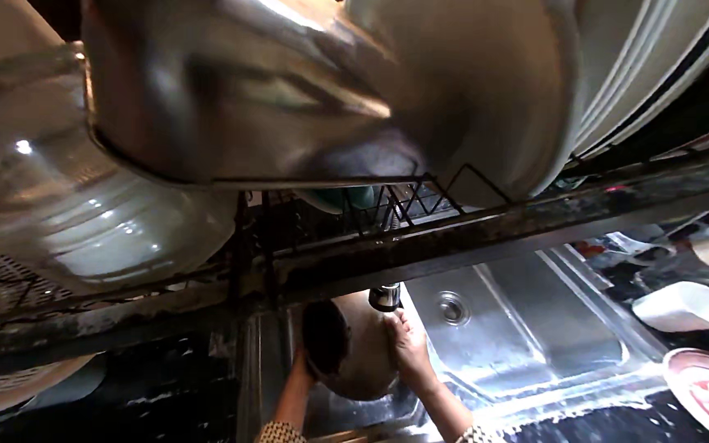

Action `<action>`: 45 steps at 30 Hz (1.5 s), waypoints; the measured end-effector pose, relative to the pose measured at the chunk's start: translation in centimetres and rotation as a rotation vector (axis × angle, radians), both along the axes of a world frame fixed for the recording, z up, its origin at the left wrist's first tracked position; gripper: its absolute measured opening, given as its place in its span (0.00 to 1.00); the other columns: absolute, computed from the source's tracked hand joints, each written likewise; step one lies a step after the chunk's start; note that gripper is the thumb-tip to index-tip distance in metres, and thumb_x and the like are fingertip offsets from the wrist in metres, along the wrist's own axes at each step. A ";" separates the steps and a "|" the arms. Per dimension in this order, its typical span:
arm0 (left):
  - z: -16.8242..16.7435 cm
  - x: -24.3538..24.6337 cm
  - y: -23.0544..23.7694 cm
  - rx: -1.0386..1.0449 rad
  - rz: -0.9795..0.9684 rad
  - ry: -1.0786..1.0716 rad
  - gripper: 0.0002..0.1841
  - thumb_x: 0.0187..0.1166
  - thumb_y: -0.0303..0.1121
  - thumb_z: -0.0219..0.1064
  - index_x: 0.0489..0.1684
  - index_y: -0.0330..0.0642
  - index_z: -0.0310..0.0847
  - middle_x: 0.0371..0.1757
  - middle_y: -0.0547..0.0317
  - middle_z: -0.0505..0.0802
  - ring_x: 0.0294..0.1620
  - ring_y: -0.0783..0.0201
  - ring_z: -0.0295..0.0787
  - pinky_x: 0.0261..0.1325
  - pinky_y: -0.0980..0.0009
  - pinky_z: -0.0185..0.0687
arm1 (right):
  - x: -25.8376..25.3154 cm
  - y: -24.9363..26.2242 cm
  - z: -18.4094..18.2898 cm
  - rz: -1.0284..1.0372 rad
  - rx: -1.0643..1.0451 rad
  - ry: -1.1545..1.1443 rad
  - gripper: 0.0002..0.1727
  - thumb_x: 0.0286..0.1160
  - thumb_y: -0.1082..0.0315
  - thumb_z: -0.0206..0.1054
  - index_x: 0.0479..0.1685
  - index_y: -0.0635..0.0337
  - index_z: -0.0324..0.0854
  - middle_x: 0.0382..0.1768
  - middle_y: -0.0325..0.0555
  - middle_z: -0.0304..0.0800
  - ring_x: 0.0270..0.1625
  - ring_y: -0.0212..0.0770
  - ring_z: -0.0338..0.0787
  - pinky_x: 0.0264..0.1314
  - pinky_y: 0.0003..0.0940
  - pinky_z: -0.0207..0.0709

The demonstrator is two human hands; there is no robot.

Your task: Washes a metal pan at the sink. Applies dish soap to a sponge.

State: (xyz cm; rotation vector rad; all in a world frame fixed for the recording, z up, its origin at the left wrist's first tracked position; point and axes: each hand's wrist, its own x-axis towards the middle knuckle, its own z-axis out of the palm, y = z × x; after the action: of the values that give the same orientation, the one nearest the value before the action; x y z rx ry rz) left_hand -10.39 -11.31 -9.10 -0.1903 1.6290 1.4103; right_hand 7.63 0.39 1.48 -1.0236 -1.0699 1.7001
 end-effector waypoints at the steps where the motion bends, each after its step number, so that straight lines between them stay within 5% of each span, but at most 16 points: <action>1: -0.2 0.2 -0.5 0.003 0.039 -0.009 0.26 0.96 0.47 0.38 0.72 0.38 0.73 0.55 0.45 0.88 0.50 0.56 0.84 0.50 0.56 0.83 | -0.2 0.2 -0.2 0.017 -0.042 0.040 0.09 0.86 0.71 0.57 0.51 0.69 0.79 0.28 0.41 0.90 0.30 0.30 0.90 0.38 0.27 0.87; 3: -0.1 -0.2 -1.1 -0.021 0.024 0.009 0.24 0.96 0.45 0.39 0.70 0.36 0.73 0.54 0.45 0.87 0.49 0.57 0.83 0.51 0.57 0.83 | -0.2 0.3 -0.4 0.095 -0.146 0.103 0.12 0.87 0.69 0.54 0.56 0.66 0.79 0.32 0.42 0.91 0.35 0.32 0.91 0.42 0.30 0.88; 8: 0.4 -1.1 -1.0 -0.102 0.010 0.034 0.23 0.96 0.41 0.43 0.71 0.31 0.73 0.59 0.38 0.86 0.54 0.51 0.82 0.57 0.51 0.80 | -1.3 0.0 0.3 0.079 -0.595 0.343 0.12 0.87 0.65 0.46 0.45 0.56 0.76 0.29 0.43 0.88 0.31 0.36 0.91 0.33 0.36 0.87; 12: 2.7 2.2 -0.6 -0.129 0.161 0.210 0.26 0.96 0.46 0.46 0.70 0.30 0.76 0.63 0.35 0.86 0.61 0.46 0.83 0.63 0.46 0.79 | -2.0 -0.5 0.8 0.025 -0.640 0.335 0.10 0.85 0.70 0.47 0.41 0.57 0.74 0.27 0.43 0.86 0.30 0.36 0.89 0.32 0.35 0.86; 14: 3.9 5.2 -1.2 -0.104 0.083 0.401 0.29 0.97 0.44 0.39 0.87 0.31 0.59 0.84 0.32 0.71 0.84 0.43 0.67 0.85 0.47 0.61 | -2.4 -0.5 0.4 0.028 -0.597 0.298 0.08 0.85 0.71 0.50 0.43 0.59 0.74 0.29 0.45 0.86 0.31 0.37 0.90 0.34 0.36 0.87; 16: 4.8 8.7 -1.8 -0.071 -0.027 0.670 0.30 0.95 0.36 0.44 0.89 0.21 0.48 0.87 0.20 0.59 0.90 0.32 0.53 0.91 0.46 0.48 | -2.9 -0.5 -0.3 0.044 -0.534 0.279 0.07 0.82 0.73 0.52 0.44 0.61 0.76 0.30 0.46 0.88 0.34 0.38 0.91 0.37 0.38 0.88; 18: 5.1 11.7 -1.7 0.045 -0.112 1.011 0.32 0.89 0.37 0.47 0.83 0.14 0.55 0.85 0.14 0.58 0.88 0.24 0.53 0.90 0.42 0.50 | -3.2 -0.6 -0.8 0.084 -0.504 0.268 0.07 0.82 0.73 0.52 0.45 0.62 0.76 0.32 0.47 0.89 0.35 0.39 0.91 0.39 0.39 0.88; 21: 6.6 11.7 1.3 0.159 -0.320 1.365 0.30 0.89 0.42 0.44 0.75 0.23 0.75 0.83 0.19 0.69 0.86 0.24 0.60 0.88 0.32 0.48 | -3.3 -1.5 -0.7 0.127 -0.441 0.201 0.08 0.85 0.74 0.51 0.39 0.60 0.74 0.22 0.40 0.84 0.25 0.32 0.86 0.30 0.30 0.84; 23: 9.1 9.1 4.0 0.177 -0.477 1.340 0.25 0.84 0.33 0.48 0.71 0.31 0.83 0.81 0.29 0.76 0.85 0.30 0.67 0.87 0.31 0.49 | -3.0 -1.9 -0.6 0.159 -0.387 0.204 0.08 0.83 0.73 0.51 0.43 0.63 0.76 0.26 0.42 0.87 0.29 0.34 0.88 0.34 0.32 0.85; 27: 9.0 0.6 7.2 0.191 -0.694 0.839 0.22 0.91 0.30 0.45 0.76 0.32 0.77 0.80 0.39 0.79 0.84 0.50 0.72 0.87 0.56 0.63 | -1.8 -1.5 -0.2 0.123 -0.340 0.201 0.12 0.82 0.74 0.52 0.59 0.64 0.72 0.38 0.47 0.90 0.39 0.37 0.92 0.43 0.36 0.89; 30: 4.0 -2.8 4.6 0.032 -0.592 0.519 0.25 0.97 0.40 0.41 0.84 0.35 0.67 0.83 0.38 0.76 0.84 0.48 0.71 0.87 0.50 0.64 | -1.3 -1.5 -0.1 0.074 -0.323 0.212 0.10 0.81 0.75 0.53 0.56 0.64 0.74 0.35 0.45 0.89 0.36 0.35 0.92 0.41 0.33 0.89; 32: 3.9 -1.0 2.2 -0.080 -0.466 0.452 0.27 0.97 0.41 0.41 0.86 0.33 0.63 0.84 0.34 0.73 0.86 0.43 0.68 0.87 0.47 0.61 | -1.1 -0.9 -0.7 0.044 -0.314 0.232 0.09 0.80 0.75 0.55 0.53 0.65 0.75 0.33 0.46 0.90 0.35 0.36 0.92 0.40 0.34 0.89; 35: 6.9 5.3 0.4 -0.131 -0.343 0.632 0.26 0.95 0.33 0.45 0.87 0.26 0.58 0.84 0.25 0.68 0.86 0.36 0.64 0.88 0.47 0.58 | -1.4 -0.3 -1.4 0.064 -0.290 0.205 0.07 0.78 0.75 0.57 0.50 0.65 0.75 0.31 0.44 0.88 0.33 0.35 0.91 0.39 0.33 0.88; 38: 7.8 8.3 1.4 0.123 -0.363 1.007 0.28 0.86 0.34 0.49 0.83 0.25 0.65 0.87 0.28 0.67 0.88 0.37 0.63 0.89 0.46 0.58 | -1.5 -0.9 -1.0 0.207 -0.192 0.108 0.16 0.71 0.76 0.61 0.59 0.70 0.73 0.40 0.48 0.91 0.41 0.38 0.93 0.47 0.38 0.90; 42: 10.0 3.5 6.6 0.517 -0.479 1.282 0.21 0.80 0.32 0.55 0.61 0.28 0.87 0.76 0.32 0.82 0.79 0.40 0.77 0.83 0.49 0.69 | -0.7 -1.4 0.9 0.415 -0.017 -0.006 0.28 0.67 0.75 0.67 0.70 0.71 0.71 0.53 0.47 0.90 0.52 0.33 0.92 0.60 0.32 0.87; 45: 12.9 0.9 8.4 0.482 -0.743 1.242 0.20 0.82 0.33 0.55 0.63 0.35 0.89 0.73 0.38 0.87 0.77 0.45 0.81 0.82 0.50 0.71 | -0.3 -1.6 1.8 0.494 -0.008 -0.044 0.33 0.63 0.72 0.69 0.74 0.71 0.69 0.53 0.45 0.90 0.51 0.29 0.91 0.59 0.29 0.86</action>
State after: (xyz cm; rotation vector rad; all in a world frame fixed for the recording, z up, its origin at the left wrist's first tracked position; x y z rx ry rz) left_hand -9.50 -2.86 3.77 1.6821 1.8270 1.2646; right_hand 7.28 -1.23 3.27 -0.8473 -1.4300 2.0761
